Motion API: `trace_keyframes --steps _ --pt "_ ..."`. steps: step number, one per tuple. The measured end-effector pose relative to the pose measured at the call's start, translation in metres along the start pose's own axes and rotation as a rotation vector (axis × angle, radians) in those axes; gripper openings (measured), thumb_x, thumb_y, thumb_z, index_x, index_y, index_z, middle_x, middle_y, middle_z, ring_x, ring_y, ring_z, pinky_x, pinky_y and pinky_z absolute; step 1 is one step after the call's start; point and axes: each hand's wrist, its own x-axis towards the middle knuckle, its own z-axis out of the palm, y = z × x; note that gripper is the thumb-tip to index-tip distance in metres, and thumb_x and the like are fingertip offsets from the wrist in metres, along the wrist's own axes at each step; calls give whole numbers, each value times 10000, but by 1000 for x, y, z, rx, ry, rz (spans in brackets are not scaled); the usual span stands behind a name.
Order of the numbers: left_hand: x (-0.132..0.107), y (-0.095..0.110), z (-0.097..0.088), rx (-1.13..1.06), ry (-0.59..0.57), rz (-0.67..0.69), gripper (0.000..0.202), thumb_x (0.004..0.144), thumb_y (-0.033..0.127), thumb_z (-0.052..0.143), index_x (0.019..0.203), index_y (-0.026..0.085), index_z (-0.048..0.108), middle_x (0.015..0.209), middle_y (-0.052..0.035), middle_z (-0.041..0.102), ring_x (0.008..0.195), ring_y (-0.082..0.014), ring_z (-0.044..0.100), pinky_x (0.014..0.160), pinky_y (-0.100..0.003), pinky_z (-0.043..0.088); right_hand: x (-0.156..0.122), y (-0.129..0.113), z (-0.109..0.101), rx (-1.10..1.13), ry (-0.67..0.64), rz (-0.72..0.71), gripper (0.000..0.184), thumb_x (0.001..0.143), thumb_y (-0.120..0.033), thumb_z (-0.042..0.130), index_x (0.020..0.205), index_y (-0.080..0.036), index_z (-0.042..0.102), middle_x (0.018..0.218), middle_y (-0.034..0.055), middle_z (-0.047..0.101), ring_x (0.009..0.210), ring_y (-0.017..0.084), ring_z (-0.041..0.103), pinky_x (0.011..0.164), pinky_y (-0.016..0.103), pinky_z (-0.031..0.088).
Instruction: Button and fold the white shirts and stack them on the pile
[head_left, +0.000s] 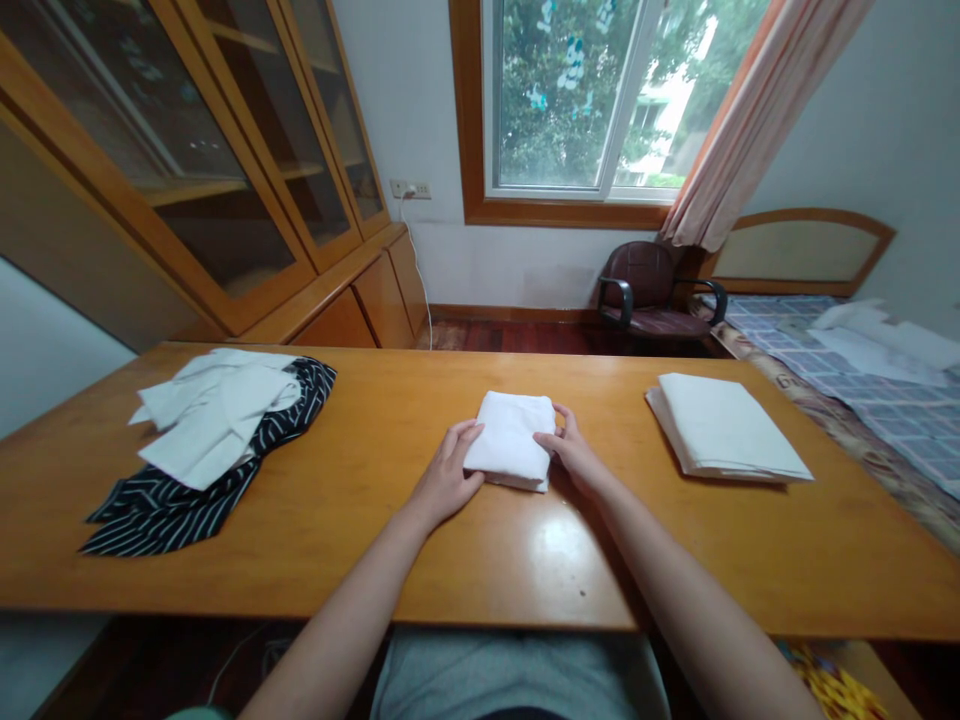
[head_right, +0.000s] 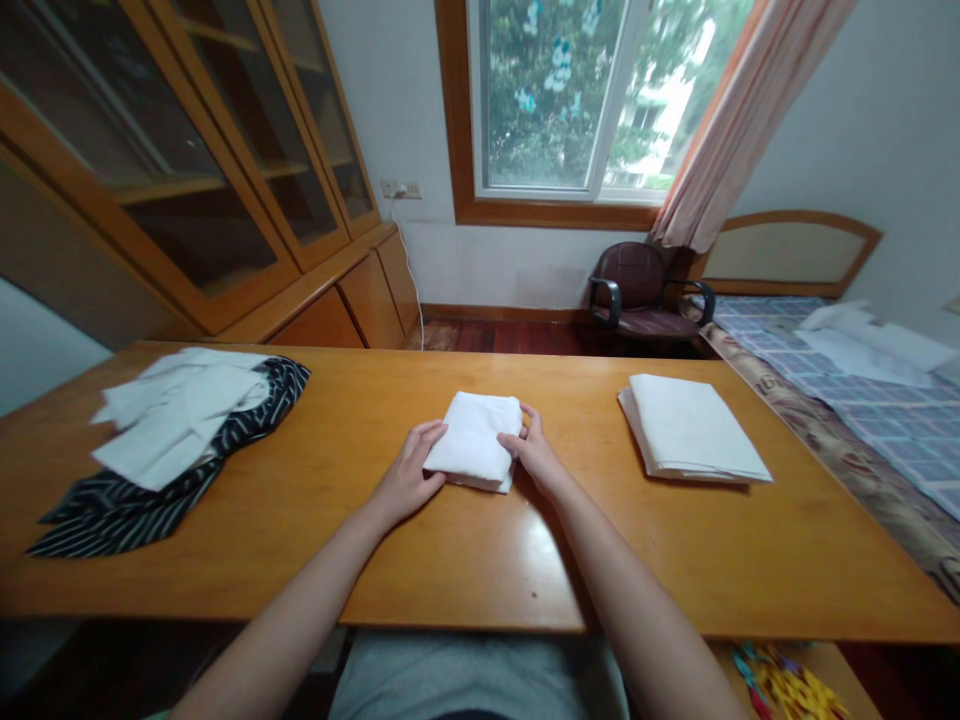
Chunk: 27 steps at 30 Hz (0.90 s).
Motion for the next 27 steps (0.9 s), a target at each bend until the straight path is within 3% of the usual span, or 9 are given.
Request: trace_keyframes --steps 5,10,16,20,23,27 --pt "-1 -1 2 -9 12 -19 632 826 58 539 1420 248 438 1429 -126 431 1337 -260 497 1137 -483 433 1 5 -1 -54 -2 -48 767 811 -244 607 1482 -266 236 1014 71 695 893 267 701 782 438 588" --pt "-2 0 5 -1 35 -35 579 831 38 500 1374 239 492 1379 -124 458 1298 -244 531 1109 -455 466 3 7 -5 -163 -20 -159 759 831 -167 547 1508 -291 227 1155 96 684 1028 272 692 848 468 587" --pt "-3 2 5 160 -22 -34 637 815 29 510 1411 250 499 1413 -124 490 1268 -274 549 1065 -480 499 5 9 -16 -190 -65 -135 795 836 -199 593 1529 -286 214 1180 103 690 1034 268 693 877 487 579" --pt "-3 2 5 238 -119 67 723 840 5 462 1503 292 429 1591 -77 385 1396 -270 438 1168 -507 401 3 14 -25 -434 -20 -217 812 840 -279 646 1548 -259 248 1142 102 693 1022 283 681 899 500 559" --pt "-3 0 5 229 -170 105 769 848 -13 415 1550 295 355 1652 -47 292 1513 -254 278 1215 -512 339 -3 10 -28 -701 60 -269 823 837 -308 654 1559 -208 272 1157 128 663 1047 304 653 946 525 526" --pt "-3 1 3 208 -211 134 802 834 -17 413 1569 289 318 1672 -33 241 1562 -250 122 1235 -529 299 -16 -8 -19 -976 230 -470 651 890 -250 564 1516 -187 399 1246 192 590 1166 352 568 1041 577 445"
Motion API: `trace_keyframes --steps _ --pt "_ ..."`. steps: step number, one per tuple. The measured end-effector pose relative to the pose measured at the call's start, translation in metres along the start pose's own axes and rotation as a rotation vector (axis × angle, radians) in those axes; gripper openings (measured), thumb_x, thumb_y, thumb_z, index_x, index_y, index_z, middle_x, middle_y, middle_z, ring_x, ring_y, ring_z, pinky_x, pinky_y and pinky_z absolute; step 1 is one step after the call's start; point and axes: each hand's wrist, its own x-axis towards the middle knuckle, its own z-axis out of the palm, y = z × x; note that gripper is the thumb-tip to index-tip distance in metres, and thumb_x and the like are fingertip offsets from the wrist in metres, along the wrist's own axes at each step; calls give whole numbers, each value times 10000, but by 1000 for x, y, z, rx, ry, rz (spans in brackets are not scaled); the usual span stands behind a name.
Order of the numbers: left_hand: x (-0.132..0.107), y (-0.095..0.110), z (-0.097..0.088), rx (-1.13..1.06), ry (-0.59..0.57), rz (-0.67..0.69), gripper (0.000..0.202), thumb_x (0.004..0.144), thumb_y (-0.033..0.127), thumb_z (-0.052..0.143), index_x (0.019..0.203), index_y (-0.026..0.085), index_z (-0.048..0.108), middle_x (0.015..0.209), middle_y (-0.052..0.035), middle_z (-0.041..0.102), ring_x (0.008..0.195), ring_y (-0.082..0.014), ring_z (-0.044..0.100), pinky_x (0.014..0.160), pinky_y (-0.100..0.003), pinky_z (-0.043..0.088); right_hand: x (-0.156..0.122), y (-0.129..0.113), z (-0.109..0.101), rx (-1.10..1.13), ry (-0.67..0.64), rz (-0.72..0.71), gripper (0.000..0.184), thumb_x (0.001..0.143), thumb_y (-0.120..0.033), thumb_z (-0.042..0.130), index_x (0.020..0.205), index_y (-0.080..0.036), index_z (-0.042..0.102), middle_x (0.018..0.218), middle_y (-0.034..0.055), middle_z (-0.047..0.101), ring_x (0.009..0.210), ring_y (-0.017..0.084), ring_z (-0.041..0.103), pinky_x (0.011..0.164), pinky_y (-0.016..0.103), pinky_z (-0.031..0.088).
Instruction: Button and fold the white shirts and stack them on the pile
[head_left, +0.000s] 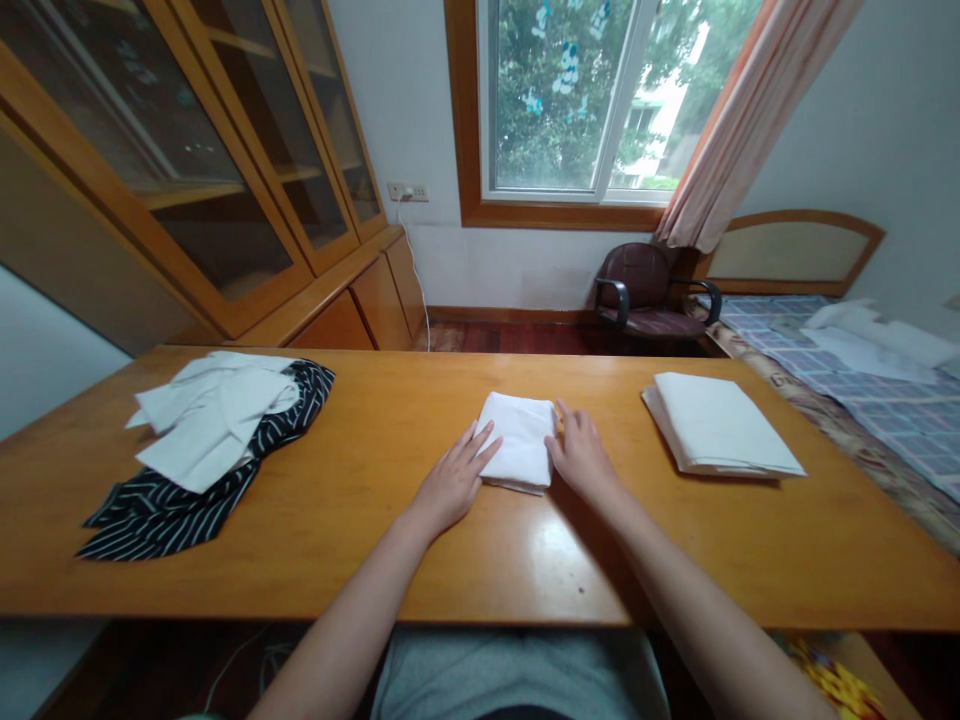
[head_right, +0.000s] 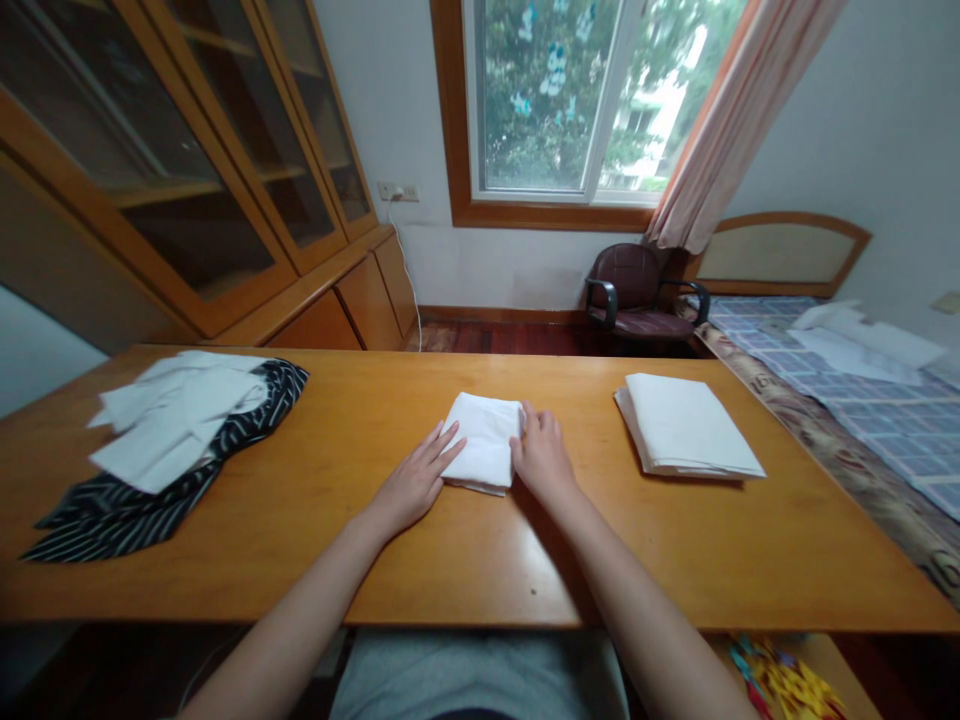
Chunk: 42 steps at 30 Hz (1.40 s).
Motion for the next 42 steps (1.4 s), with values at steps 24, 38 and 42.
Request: trace_keyframes --steps 24,38,42 --pt "83 4 2 45 -181 -223 564 1052 373 216 1567 171 330 1662 -77 254 1561 -237 132 1245 -507 212 -18 -46 38 -320 -180 -137 608 1029 -401 412 1520 -42 401 1624 224 271 1532 352 198 1225 579 171" --pt "86 -17 13 1 -101 -344 561 1041 362 241 1578 213 298 1665 -62 246 1544 -259 209 1249 -544 155 -42 -47 18 -240 -343 -28 701 1033 -495 358 1573 -53 296 1667 195 104 1560 307 65 1222 535 220" --pt "74 -26 20 -15 -45 -351 541 1041 333 245 1556 196 338 1645 -91 299 1519 -237 287 1253 -515 177 -35 -40 4 -182 -393 7 628 1047 -473 305 1572 -128 327 1663 125 202 1551 280 156 1212 563 239"
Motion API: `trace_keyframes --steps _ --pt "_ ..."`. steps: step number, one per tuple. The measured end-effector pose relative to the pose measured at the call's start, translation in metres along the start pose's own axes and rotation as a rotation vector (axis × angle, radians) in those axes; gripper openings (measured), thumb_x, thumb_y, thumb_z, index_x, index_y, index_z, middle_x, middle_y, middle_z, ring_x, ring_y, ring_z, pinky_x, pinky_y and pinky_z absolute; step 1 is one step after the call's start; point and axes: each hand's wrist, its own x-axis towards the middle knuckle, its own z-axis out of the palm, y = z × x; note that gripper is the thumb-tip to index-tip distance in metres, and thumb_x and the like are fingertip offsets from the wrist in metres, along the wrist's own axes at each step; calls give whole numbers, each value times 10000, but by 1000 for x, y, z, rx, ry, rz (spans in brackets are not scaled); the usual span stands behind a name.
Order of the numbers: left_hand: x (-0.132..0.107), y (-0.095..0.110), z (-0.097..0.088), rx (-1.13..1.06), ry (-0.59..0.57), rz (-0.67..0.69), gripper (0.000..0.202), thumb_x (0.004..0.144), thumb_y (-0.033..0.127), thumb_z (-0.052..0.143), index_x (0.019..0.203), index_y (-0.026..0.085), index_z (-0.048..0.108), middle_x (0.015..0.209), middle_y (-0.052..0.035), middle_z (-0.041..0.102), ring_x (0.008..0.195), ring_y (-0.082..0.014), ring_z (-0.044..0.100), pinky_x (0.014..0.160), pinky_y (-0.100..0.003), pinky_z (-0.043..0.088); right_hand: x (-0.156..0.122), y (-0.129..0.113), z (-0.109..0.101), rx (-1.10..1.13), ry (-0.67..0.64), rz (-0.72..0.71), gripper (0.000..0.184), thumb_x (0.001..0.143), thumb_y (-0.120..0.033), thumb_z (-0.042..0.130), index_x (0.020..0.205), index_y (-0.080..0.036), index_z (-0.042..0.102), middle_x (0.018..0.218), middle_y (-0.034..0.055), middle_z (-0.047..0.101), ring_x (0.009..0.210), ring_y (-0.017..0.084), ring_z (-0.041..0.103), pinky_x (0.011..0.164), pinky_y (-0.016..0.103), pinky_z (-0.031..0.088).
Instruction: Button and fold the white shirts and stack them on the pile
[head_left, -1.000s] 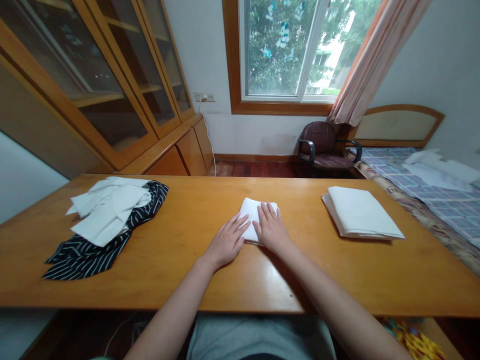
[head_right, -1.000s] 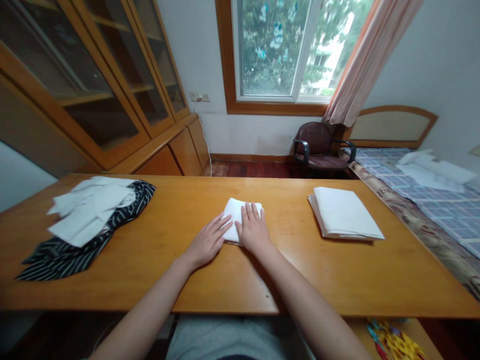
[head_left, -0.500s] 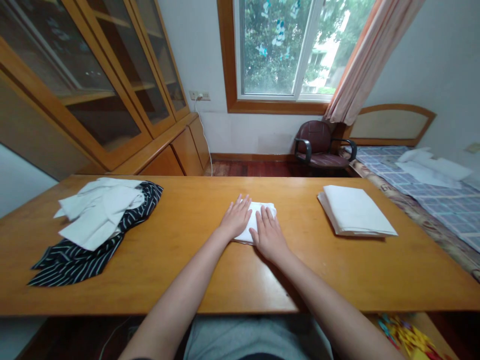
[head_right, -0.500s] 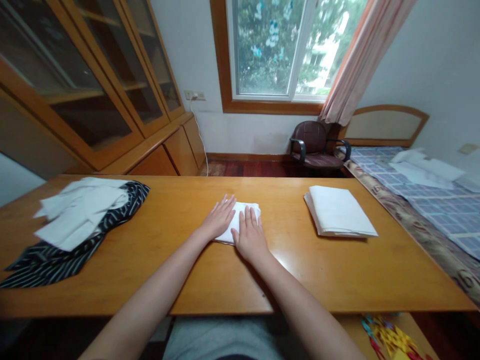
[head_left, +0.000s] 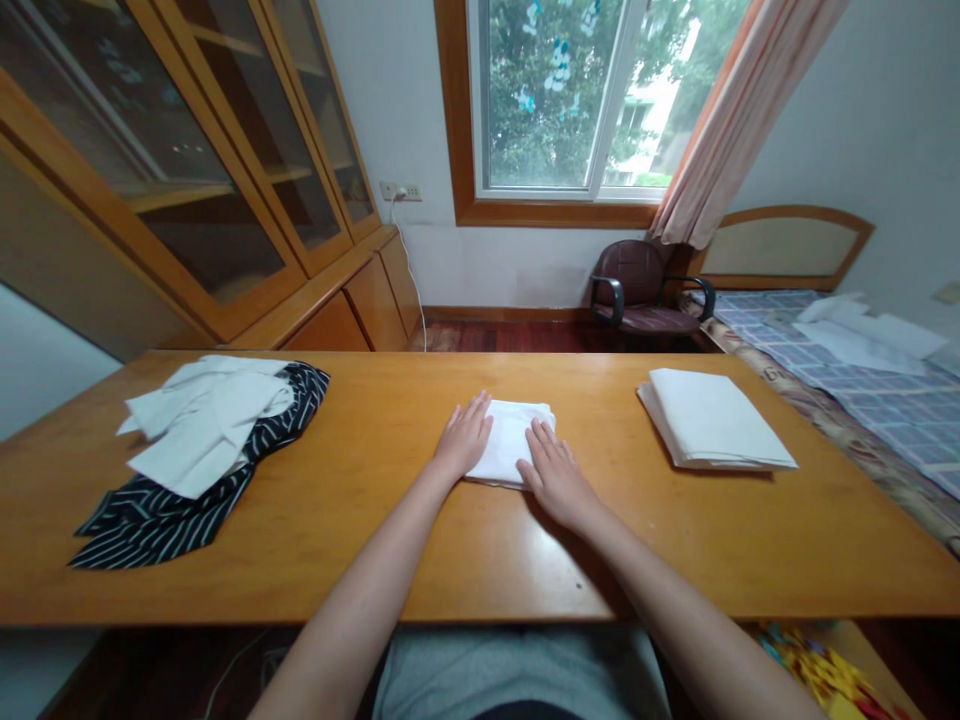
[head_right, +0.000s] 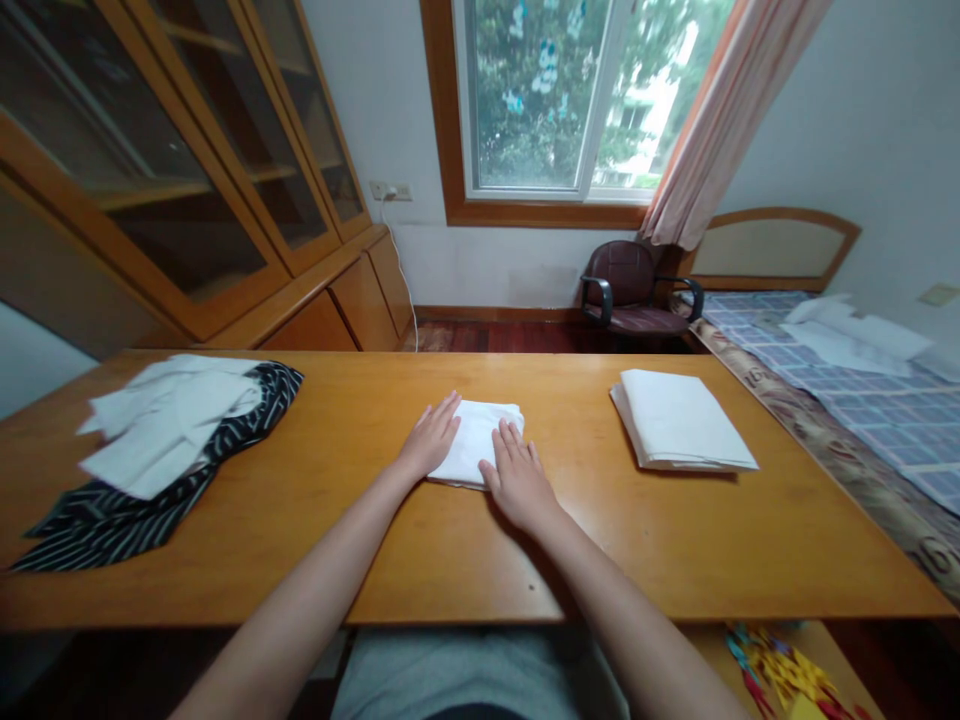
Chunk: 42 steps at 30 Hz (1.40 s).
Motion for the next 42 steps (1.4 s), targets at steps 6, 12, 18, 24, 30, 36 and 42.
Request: trace_keyframes --steps 6,12,18,24,30,36,42 --pt "-21 -5 2 3 51 16 535 1036 347 302 1549 203 351 1637 -101 318 1504 -237 321 1246 -512 219 26 6 -18 -47 165 -26 500 1037 -293 306 1451 -112 521 1578 137 419 1489 270 337 1226 516 237" --pt "-29 -1 -1 -17 72 99 512 1041 354 326 1531 220 387 1621 -85 361 1483 -215 358 1242 -464 263 53 -10 -10 -188 131 -152 545 1038 -357 359 1483 -63 473 1595 161 377 1500 315 300 1233 517 196" --pt "-30 -2 -5 -68 52 109 491 1046 340 308 1503 214 436 1612 -82 378 1482 -208 363 1250 -453 253 53 -8 6 -195 135 -63 579 1048 -435 327 1512 -109 440 1601 140 370 1507 302 288 1233 534 161" --pt "-49 -4 -17 -210 -21 178 515 1043 398 339 1532 248 403 1665 -48 260 1514 -209 297 1253 -411 259 51 -5 4 -160 101 -28 594 1049 -454 312 1533 -123 407 1617 136 337 1519 295 257 1224 559 172" --pt "-76 2 -26 -135 -110 291 765 945 290 529 1615 265 161 1691 -69 136 1546 -242 205 1264 -479 215 51 -3 7 -133 119 -36 584 1045 -444 328 1529 -129 413 1619 130 339 1520 290 254 1229 550 160" --pt "-77 2 -22 -83 -91 365 881 861 144 530 1620 278 104 1697 -72 85 1555 -252 167 1262 -510 217 52 0 10 -111 126 -36 578 1043 -447 336 1526 -141 420 1621 128 336 1517 287 261 1228 545 161" --pt "-75 -1 -18 -66 -110 376 935 780 38 473 1616 276 129 1702 -56 35 1561 -247 131 1268 -511 209 51 -1 9 -119 132 -37 576 1044 -443 341 1522 -132 426 1614 134 351 1513 294 267 1228 545 156"
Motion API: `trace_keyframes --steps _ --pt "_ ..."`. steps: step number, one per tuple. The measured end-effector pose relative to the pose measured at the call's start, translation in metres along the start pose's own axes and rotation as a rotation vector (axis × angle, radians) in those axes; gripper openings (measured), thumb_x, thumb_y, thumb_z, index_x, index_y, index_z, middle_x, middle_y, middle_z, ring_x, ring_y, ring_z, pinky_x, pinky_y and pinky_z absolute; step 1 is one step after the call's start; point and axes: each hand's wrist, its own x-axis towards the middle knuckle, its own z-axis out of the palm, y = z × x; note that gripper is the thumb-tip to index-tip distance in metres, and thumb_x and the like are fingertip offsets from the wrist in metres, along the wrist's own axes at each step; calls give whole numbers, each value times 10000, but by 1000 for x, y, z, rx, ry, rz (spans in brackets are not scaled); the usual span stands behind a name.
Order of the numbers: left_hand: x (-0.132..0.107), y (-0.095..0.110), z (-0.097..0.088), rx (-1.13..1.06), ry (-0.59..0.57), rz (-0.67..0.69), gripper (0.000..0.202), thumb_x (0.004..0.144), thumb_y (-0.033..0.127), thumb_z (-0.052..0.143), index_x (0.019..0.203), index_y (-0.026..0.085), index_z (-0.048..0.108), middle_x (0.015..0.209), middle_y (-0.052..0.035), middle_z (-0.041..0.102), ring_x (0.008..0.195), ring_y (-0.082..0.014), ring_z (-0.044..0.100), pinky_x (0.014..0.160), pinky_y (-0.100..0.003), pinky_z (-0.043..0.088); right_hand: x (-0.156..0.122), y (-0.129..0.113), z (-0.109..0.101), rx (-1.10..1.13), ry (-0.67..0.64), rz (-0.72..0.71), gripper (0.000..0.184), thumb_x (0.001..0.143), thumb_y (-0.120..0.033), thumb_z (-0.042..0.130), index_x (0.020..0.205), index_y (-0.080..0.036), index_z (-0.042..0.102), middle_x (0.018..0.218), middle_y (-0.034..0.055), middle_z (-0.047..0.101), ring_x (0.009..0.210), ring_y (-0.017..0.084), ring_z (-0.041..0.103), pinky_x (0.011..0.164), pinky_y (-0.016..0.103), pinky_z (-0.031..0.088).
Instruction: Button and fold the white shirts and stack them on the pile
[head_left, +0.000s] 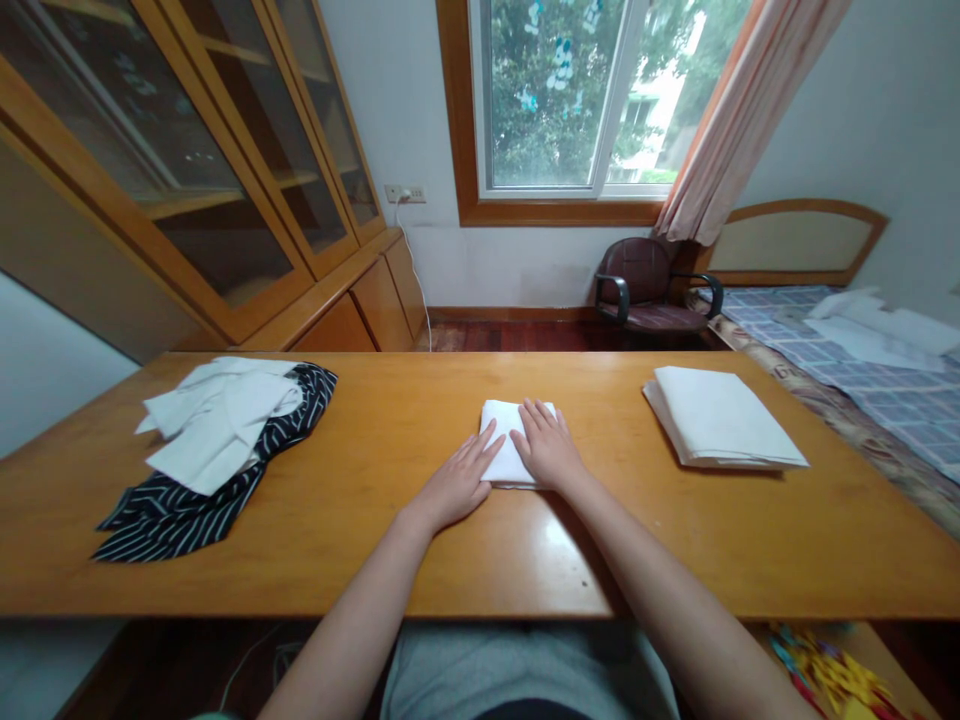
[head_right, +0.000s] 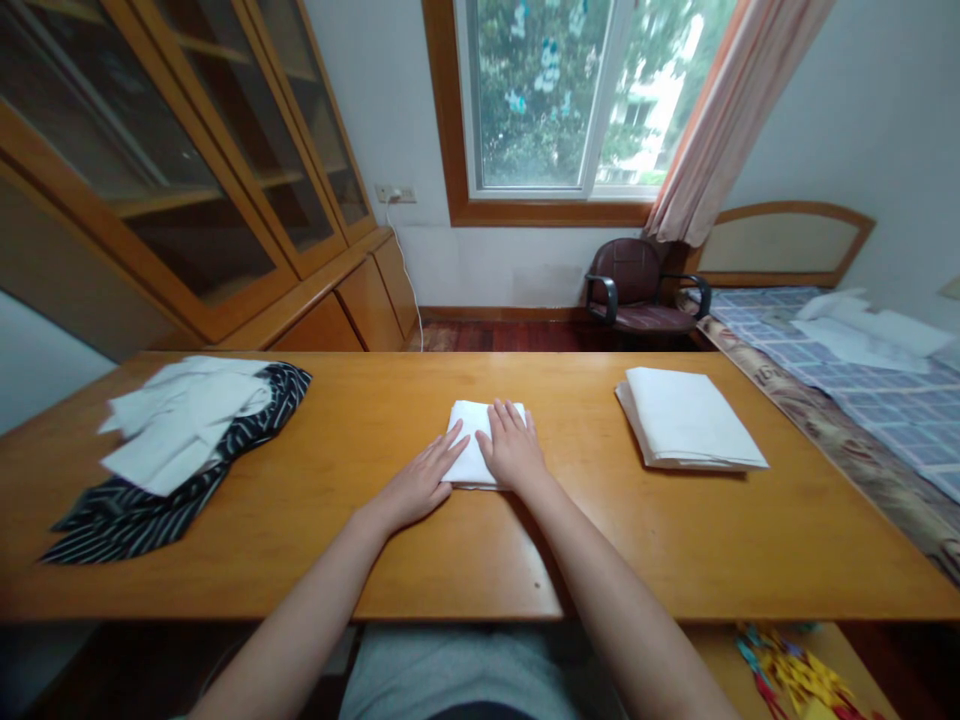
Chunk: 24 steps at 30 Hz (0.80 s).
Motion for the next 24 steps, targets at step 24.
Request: trace_keyframes --steps 24 --pt "0 6 -11 -98 -22 -54 545 1017 286 407 1560 299 353 1674 -19 210 1529 -215 263 1267 -480 214 -32 16 4 22 -28 67 729 1014 -543 361 1588 -102 276 1681 171 81 1552 352 91 1213 569 202"
